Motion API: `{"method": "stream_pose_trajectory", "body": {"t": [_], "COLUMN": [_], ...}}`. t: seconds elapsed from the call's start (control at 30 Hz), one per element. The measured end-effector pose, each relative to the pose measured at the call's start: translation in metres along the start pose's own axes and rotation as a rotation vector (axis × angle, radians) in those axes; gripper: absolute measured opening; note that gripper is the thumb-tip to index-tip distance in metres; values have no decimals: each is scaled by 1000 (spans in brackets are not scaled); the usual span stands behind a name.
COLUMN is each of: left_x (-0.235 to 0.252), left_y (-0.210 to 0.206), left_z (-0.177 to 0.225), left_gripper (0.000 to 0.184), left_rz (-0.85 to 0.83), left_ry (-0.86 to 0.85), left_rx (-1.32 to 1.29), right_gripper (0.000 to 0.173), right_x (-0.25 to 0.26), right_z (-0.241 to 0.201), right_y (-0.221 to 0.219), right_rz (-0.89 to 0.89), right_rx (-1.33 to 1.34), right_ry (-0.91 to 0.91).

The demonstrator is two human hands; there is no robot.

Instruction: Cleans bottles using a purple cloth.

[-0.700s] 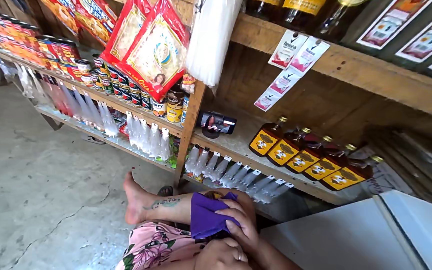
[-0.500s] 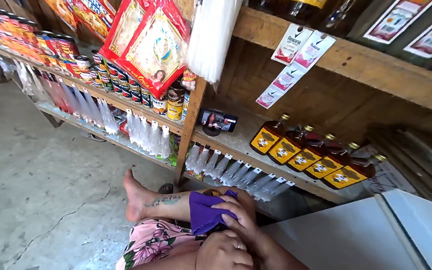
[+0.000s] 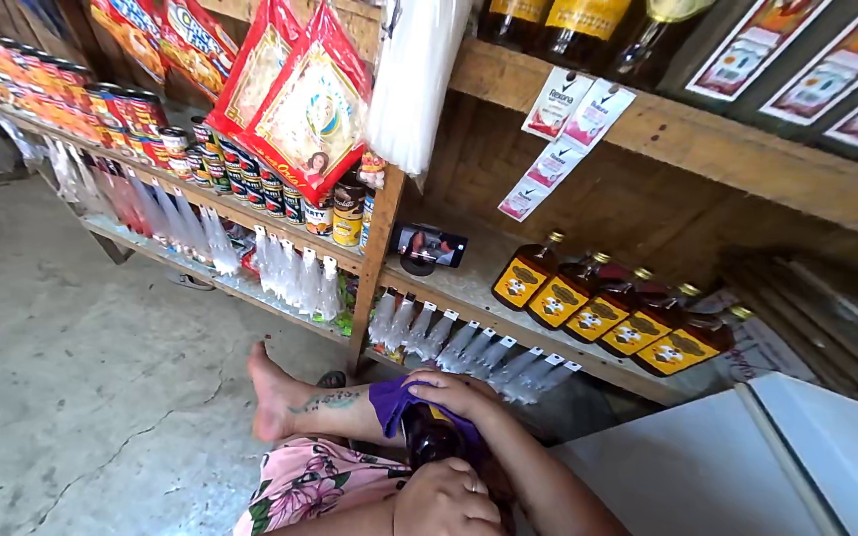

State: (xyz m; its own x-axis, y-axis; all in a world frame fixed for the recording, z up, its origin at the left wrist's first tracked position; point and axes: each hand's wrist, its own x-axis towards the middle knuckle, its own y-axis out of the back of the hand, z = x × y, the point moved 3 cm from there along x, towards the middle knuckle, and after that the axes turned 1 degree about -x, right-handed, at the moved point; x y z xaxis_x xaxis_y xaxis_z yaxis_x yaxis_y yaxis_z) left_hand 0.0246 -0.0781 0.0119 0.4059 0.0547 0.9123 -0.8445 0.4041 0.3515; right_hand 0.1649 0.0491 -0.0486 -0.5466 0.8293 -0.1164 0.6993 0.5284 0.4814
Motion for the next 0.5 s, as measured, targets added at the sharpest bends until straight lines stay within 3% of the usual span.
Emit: {"method": "stream_pose_trajectory", "body": {"t": [0.13,0.23,0.37,0.5], "left_x": [-2,-4,-5,-4], "left_y": [-1,-1,-1,-3], "left_z": [0,0,1,4], "left_gripper": [39,40,39,39], "left_rz": [0,-6,10,11], "left_ry": [7,9,3,7], "left_rx": [9,-2,10,10], "right_gripper": [36,38,37,36], "right_x": [3,-16,-52,-80], "right_z": [6,-6,-20,-40], "right_y": [4,3,-8,-22], "right_rz": [116,200,297,270], "right_rx": [-41,-97,-112,-142], "right_ry": [-91,-48,211,389]}}
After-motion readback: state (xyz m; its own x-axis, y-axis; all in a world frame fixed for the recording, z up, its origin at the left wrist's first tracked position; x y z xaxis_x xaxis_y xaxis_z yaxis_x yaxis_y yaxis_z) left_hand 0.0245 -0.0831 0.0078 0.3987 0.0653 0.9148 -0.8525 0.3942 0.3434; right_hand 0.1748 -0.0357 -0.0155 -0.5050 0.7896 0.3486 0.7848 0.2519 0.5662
